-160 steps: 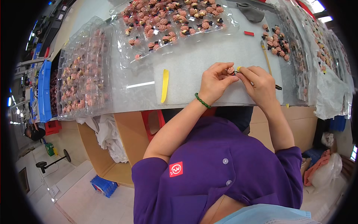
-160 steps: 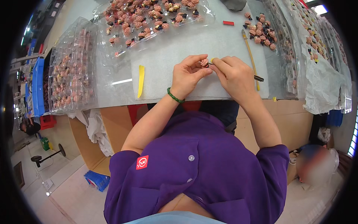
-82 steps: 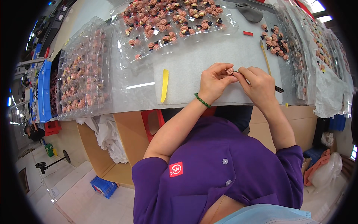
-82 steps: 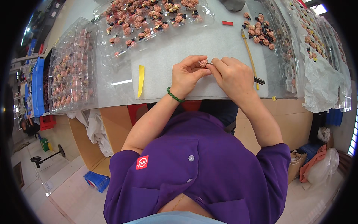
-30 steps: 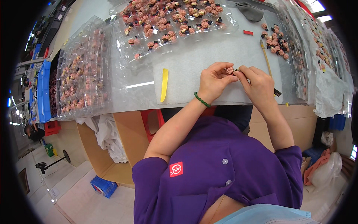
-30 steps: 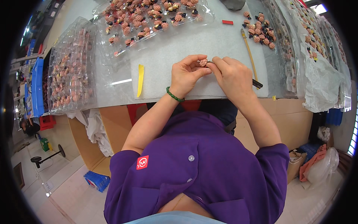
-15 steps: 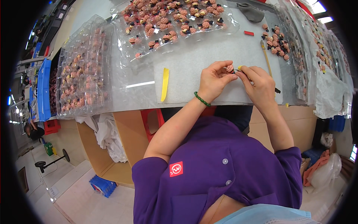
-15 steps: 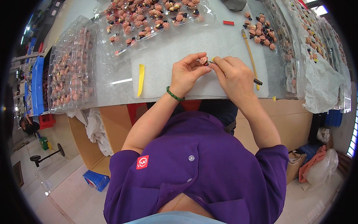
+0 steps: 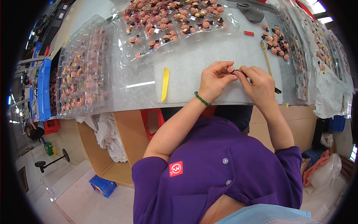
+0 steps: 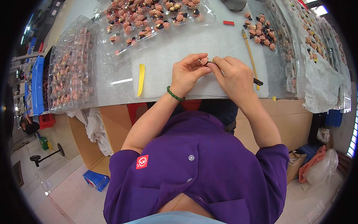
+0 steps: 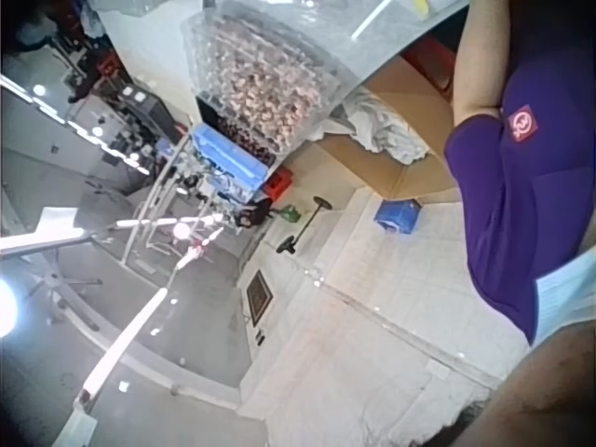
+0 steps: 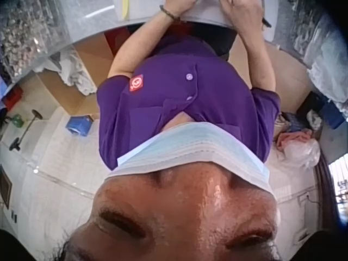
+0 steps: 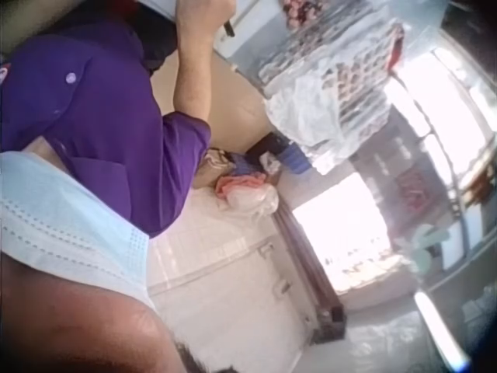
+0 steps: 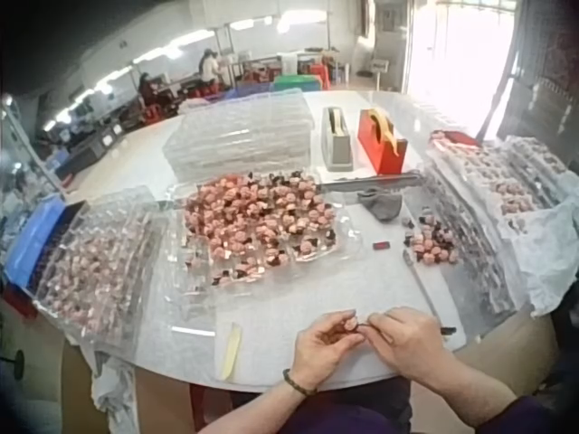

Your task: Assembling small toy components together at a production table.

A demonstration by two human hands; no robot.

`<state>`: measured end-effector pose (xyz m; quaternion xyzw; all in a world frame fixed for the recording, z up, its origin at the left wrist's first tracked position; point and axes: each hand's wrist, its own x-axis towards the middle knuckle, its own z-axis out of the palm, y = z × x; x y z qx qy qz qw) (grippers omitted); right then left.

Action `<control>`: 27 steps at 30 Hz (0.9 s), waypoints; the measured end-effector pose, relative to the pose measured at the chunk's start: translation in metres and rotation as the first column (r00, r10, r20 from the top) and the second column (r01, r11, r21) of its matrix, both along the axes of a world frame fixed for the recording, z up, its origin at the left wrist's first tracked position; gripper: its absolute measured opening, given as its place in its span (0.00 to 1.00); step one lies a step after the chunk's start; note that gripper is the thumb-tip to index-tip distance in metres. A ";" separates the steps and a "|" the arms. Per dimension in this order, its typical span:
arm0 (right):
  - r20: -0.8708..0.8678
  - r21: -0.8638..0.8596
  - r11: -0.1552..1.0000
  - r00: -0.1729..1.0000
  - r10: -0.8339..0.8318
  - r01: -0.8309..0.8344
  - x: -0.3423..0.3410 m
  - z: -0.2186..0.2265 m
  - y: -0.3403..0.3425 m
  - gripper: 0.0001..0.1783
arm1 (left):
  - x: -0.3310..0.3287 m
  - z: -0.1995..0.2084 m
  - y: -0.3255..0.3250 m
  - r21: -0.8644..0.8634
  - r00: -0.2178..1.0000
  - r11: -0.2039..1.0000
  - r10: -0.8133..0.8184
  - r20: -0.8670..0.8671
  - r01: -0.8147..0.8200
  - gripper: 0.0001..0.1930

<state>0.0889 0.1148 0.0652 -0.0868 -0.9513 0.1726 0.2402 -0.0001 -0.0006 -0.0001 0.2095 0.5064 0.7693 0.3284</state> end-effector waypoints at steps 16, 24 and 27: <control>0.043 0.044 0.999 0.999 -0.012 0.011 0.000 -0.002 0.002 0.07 | 0.000 0.000 -0.001 -0.047 0.997 0.999 -0.010 -0.082 0.006 0.18; 0.053 0.053 0.997 0.997 -0.049 0.047 0.001 -0.002 -0.001 0.06 | 0.001 -0.001 0.000 -0.053 0.998 0.999 -0.001 -0.070 -0.003 0.18; 0.052 0.074 0.997 0.998 -0.022 0.018 0.002 -0.003 0.002 0.06 | 0.001 0.000 0.000 -0.046 0.999 0.999 0.001 -0.052 -0.004 0.18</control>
